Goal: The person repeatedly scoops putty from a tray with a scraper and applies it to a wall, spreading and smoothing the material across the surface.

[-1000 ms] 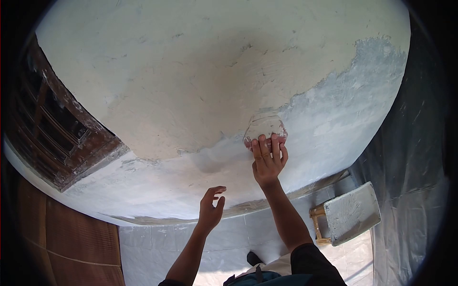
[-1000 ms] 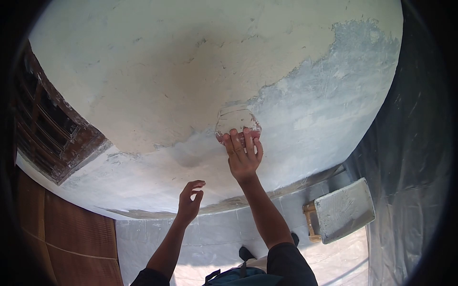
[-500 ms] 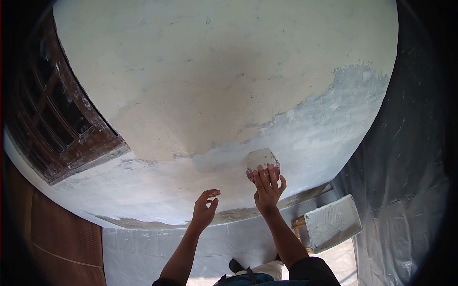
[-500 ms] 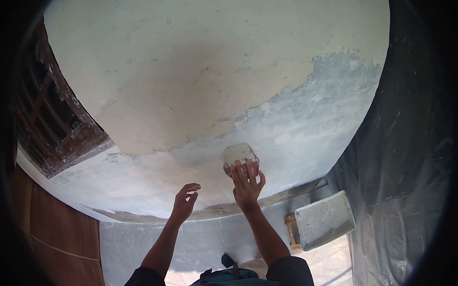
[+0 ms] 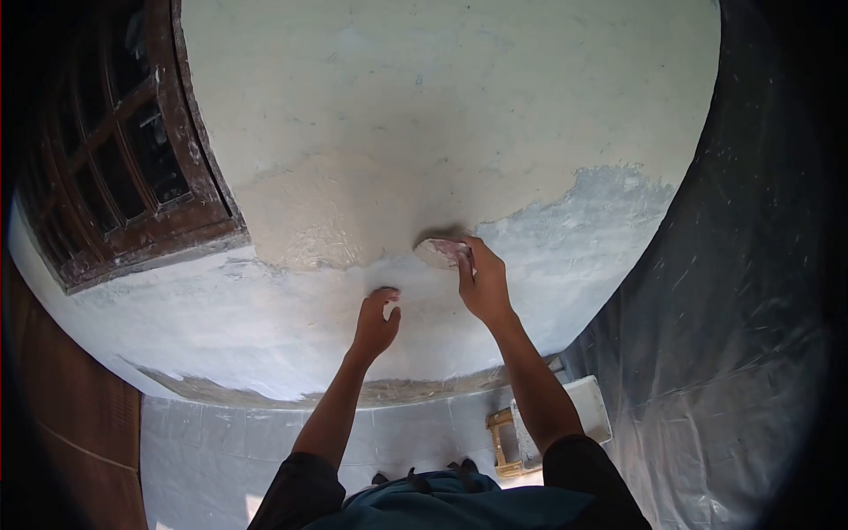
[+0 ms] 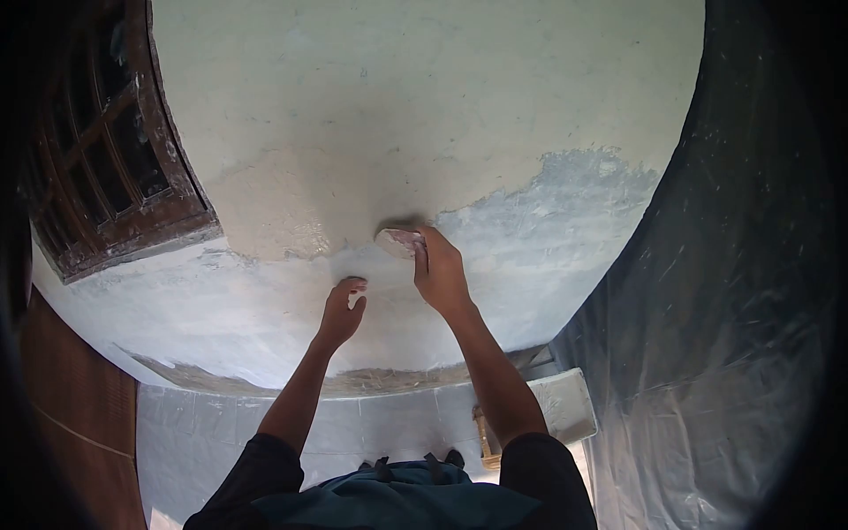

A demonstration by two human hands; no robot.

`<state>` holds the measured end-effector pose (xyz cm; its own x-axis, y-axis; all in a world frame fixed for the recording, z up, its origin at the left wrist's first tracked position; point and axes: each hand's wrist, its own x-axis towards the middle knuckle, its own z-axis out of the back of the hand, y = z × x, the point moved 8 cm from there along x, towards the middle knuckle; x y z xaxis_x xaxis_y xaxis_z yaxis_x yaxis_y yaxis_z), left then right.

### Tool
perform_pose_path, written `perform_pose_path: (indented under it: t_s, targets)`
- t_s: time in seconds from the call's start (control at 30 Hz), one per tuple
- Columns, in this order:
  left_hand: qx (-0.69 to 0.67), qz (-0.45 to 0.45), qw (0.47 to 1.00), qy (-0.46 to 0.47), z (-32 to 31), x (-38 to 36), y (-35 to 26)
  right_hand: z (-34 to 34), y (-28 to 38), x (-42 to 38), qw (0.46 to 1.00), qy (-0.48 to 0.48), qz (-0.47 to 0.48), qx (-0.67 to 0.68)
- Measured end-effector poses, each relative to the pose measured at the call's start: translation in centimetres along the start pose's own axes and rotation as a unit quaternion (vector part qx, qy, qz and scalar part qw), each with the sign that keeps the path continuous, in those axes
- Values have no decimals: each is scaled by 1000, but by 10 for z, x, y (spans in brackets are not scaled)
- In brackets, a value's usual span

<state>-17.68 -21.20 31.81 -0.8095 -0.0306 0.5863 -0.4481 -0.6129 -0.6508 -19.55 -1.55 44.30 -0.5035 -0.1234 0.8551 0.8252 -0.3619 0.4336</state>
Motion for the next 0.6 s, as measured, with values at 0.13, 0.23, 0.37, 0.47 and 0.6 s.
perform_pose_path:
  t_s: [0.13,0.23,0.37,0.47,0.6]
  targets:
    - [-5,-13,1000,-16,0,-1,5,26,-18,4,991,-75,-106,29]
    - [1,-10,1000,-14,-2,-4,6,31,-21,-1,985,-86,-119,88]
    - [25,-8,1000,-11,-3,-4,1,5,-17,2,999,-39,-35,3]
    - [17,-8,1000,-10,-2,-4,0,30,-24,8,989,-117,-85,11]
    - [16,-6,1000,-15,-2,-4,0,24,-11,8,995,-65,-71,37]
